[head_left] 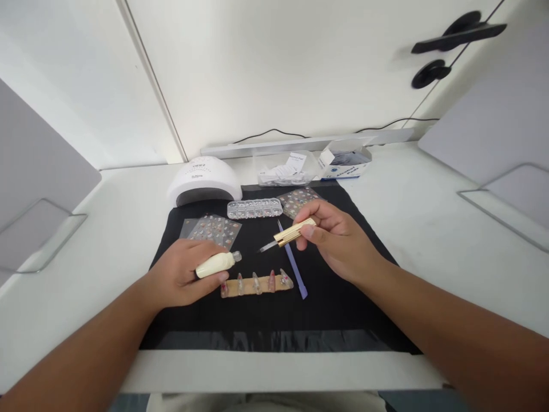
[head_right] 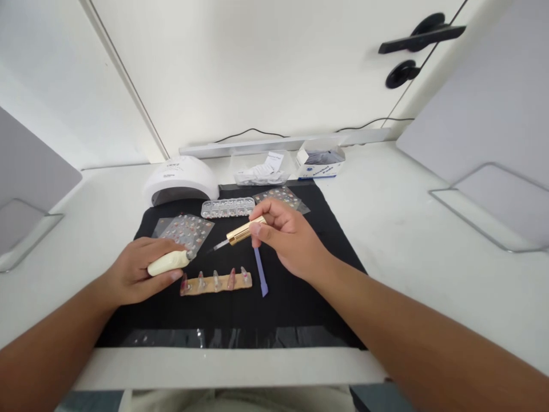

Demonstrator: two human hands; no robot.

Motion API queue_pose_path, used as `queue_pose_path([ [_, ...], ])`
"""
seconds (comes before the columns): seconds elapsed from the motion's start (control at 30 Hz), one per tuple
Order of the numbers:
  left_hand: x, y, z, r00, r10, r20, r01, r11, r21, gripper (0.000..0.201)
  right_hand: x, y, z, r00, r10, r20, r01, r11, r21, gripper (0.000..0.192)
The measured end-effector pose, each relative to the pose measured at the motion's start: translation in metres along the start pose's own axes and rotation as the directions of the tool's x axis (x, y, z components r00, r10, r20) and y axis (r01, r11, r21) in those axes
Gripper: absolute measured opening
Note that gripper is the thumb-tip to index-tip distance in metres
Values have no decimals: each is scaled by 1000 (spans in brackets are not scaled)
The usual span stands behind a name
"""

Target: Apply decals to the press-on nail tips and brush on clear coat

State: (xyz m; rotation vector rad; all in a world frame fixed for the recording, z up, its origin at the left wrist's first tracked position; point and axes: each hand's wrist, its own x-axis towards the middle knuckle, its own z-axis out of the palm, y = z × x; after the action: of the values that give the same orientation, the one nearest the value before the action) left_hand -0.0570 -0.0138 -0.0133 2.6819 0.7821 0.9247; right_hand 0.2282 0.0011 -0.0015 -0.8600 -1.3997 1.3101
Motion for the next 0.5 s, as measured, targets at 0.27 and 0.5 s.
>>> queue_pose_path([
  [0.27, -6, -6, 0, 995, -70, 67, 65, 995, 73, 15, -8, 5, -21, 999, -53, -11, 53, 999, 11, 21],
  [0.5, -9, -8, -1, 991, -101, 92, 90, 989, 118, 14, -5, 13, -22, 998, -23, 60, 26, 998, -62, 10],
])
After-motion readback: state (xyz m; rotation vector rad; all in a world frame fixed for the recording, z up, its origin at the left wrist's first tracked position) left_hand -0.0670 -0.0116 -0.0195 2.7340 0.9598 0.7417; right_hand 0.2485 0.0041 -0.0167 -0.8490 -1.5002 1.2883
